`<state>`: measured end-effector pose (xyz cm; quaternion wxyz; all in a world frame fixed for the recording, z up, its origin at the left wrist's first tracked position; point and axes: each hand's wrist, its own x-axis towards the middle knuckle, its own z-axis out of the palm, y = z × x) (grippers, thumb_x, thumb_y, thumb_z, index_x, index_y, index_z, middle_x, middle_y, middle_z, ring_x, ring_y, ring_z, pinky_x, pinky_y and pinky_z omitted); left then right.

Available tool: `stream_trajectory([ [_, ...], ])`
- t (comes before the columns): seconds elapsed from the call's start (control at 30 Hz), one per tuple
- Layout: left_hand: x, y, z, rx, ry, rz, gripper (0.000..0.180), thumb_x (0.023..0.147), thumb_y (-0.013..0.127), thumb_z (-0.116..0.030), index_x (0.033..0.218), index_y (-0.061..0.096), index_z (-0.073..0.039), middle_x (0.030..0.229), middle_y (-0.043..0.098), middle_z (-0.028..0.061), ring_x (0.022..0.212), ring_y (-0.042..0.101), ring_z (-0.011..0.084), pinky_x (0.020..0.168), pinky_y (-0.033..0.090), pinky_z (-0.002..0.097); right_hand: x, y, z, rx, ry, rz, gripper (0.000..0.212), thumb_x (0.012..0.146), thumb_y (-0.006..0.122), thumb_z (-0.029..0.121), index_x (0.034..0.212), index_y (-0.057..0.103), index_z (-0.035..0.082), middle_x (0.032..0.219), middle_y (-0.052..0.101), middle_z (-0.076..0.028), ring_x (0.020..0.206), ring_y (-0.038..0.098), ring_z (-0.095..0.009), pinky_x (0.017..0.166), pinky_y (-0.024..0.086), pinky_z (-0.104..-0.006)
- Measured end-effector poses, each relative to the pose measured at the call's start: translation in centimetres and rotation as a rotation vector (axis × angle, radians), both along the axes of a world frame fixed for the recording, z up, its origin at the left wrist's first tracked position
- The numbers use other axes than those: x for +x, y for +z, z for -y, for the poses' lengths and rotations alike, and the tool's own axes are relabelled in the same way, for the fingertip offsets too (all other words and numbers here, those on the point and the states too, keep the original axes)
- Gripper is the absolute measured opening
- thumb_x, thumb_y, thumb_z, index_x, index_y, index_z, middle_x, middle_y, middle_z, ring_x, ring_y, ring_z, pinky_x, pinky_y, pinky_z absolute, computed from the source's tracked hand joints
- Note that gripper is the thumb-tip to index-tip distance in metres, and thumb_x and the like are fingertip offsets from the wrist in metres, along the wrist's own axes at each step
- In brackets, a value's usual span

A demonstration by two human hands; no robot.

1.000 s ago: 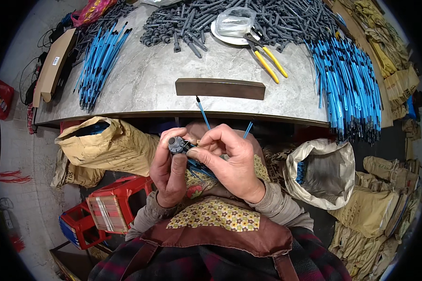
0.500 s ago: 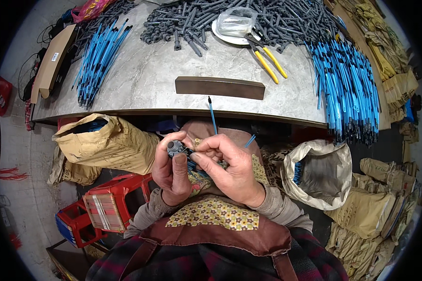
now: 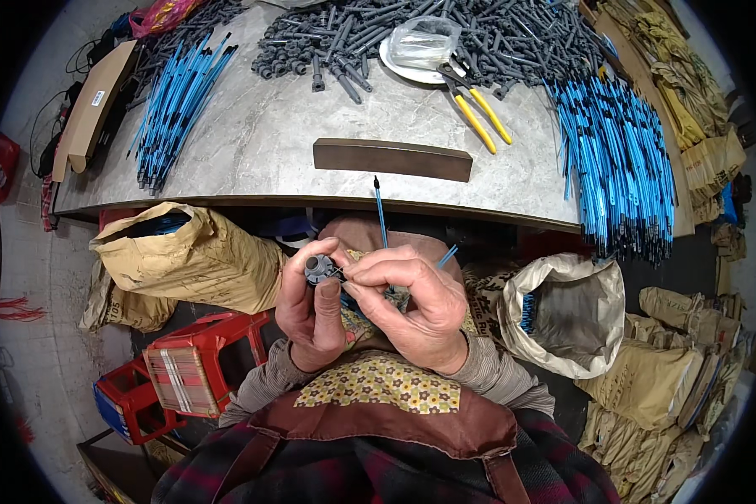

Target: Bundling blue rods into a circular hub and trimming them with pliers at a factory workbench.

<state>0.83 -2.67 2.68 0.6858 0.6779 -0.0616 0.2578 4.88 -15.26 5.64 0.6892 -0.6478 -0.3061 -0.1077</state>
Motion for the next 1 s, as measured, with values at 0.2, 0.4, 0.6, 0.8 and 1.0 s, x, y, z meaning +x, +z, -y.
stream_trajectory([
  [0.2,0.0,-0.1,-0.3,-0.044,-0.038,0.031,0.033,0.101,0.048,-0.011,0.130,0.051,0.003,0.102,0.059,0.0135,0.092,0.054,0.0194,0.087,0.046,0.0316,1.6,1.1,1.3,-0.122,0.065,0.106,0.023,0.080,0.071,-0.010,0.100,0.064,-0.002,0.094,0.071,-0.014,0.078,0.068,-0.019,0.070,0.053,-0.0254],
  [0.4,1.2,-0.5,-0.5,-0.077,-0.147,0.027,0.032,0.101,0.049,-0.010,0.130,0.049,0.003,0.101,0.058,0.0128,0.092,0.055,0.0216,0.089,0.046,0.0347,9.1,1.8,3.8,-0.461,-0.277,0.158,0.016,0.086,0.065,-0.001,0.102,0.066,-0.001,0.088,0.070,-0.010,0.069,0.063,-0.018,0.063,0.051,-0.0285],
  [0.6,1.0,-0.3,-0.3,-0.148,-0.155,0.006,0.034,0.093,0.054,-0.003,0.126,0.053,0.002,0.105,0.059,0.0106,0.092,0.057,0.0217,0.086,0.046,0.0329,21.0,-2.7,7.6,-1.277,-0.849,0.423,0.039,0.092,0.067,0.033,0.113,0.061,0.001,0.096,0.061,-0.013,0.079,0.059,-0.032,0.072,0.049,-0.0409],
  [0.8,1.0,-0.5,-0.4,-0.132,-0.159,0.013,0.034,0.093,0.056,-0.003,0.126,0.054,0.001,0.105,0.060,0.0091,0.092,0.056,0.0205,0.086,0.045,0.0321,24.5,-5.6,7.1,-1.466,-0.832,0.300,0.038,0.093,0.065,0.033,0.107,0.064,-0.002,0.095,0.063,-0.015,0.078,0.059,-0.032,0.073,0.049,-0.0443],
  [1.0,0.6,-0.6,-0.7,-0.154,-0.192,0.007,0.032,0.095,0.057,-0.008,0.126,0.053,0.001,0.103,0.059,0.0091,0.092,0.055,0.0200,0.085,0.045,0.0322,22.1,-0.8,10.0,-0.333,-0.285,-0.436,0.028,0.097,0.059,0.026,0.104,0.065,0.000,0.087,0.066,-0.013,0.075,0.062,-0.022,0.069,0.049,-0.0303],
])
